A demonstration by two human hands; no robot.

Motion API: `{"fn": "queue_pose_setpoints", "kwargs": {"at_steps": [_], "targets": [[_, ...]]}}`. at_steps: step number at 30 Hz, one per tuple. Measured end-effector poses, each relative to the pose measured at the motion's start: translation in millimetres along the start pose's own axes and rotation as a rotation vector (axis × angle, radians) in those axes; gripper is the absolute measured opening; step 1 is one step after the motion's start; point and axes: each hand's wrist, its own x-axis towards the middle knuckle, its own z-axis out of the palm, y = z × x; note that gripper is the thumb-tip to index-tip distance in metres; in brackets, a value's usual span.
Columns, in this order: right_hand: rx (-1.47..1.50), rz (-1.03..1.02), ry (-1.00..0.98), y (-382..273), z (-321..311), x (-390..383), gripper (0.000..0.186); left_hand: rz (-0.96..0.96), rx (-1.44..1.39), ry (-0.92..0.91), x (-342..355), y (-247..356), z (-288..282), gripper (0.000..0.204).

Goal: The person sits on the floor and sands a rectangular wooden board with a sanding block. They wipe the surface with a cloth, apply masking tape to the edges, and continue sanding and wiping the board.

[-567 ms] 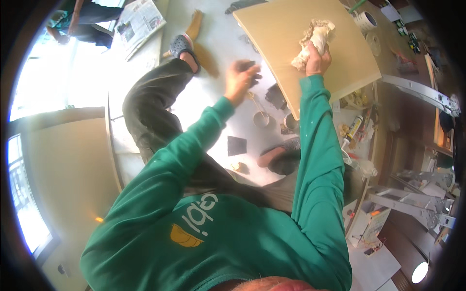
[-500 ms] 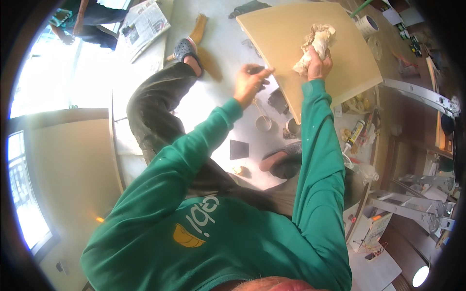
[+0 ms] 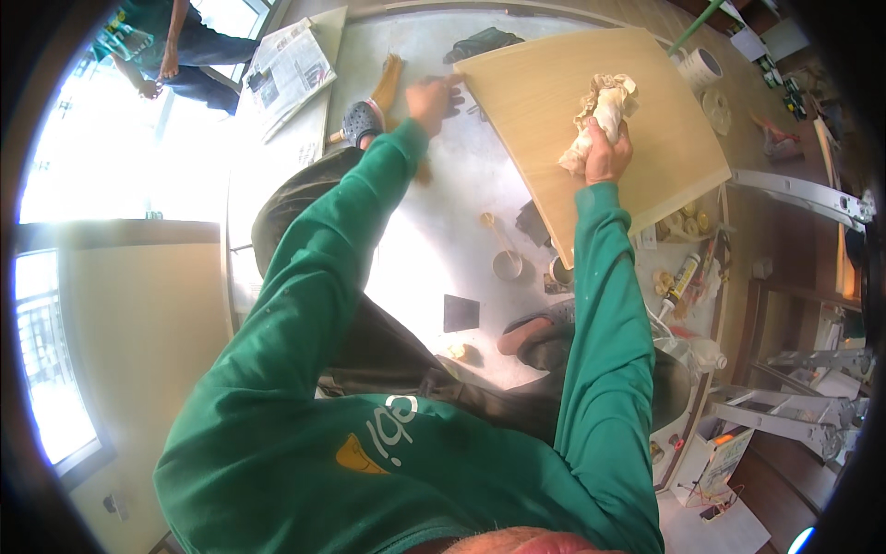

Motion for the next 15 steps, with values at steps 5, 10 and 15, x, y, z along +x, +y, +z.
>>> {"fn": "queue_pose_setpoints", "kwargs": {"at_steps": [5, 10, 15], "targets": [[0.028, -0.007, -0.005, -1, -2, 4, 0.041, 0.052, 0.004, 0.012, 14, -3, 5, 0.027], [0.163, 0.142, -0.001, 7, 7, 1, 0.054, 0.059, 0.250, -0.107, -33, -60, 4, 0.026], [0.080, 0.088, -0.009, 11, 0, -3, 0.052, -0.005, 0.175, -0.130, -142, -97, 33, 0.050]]}}
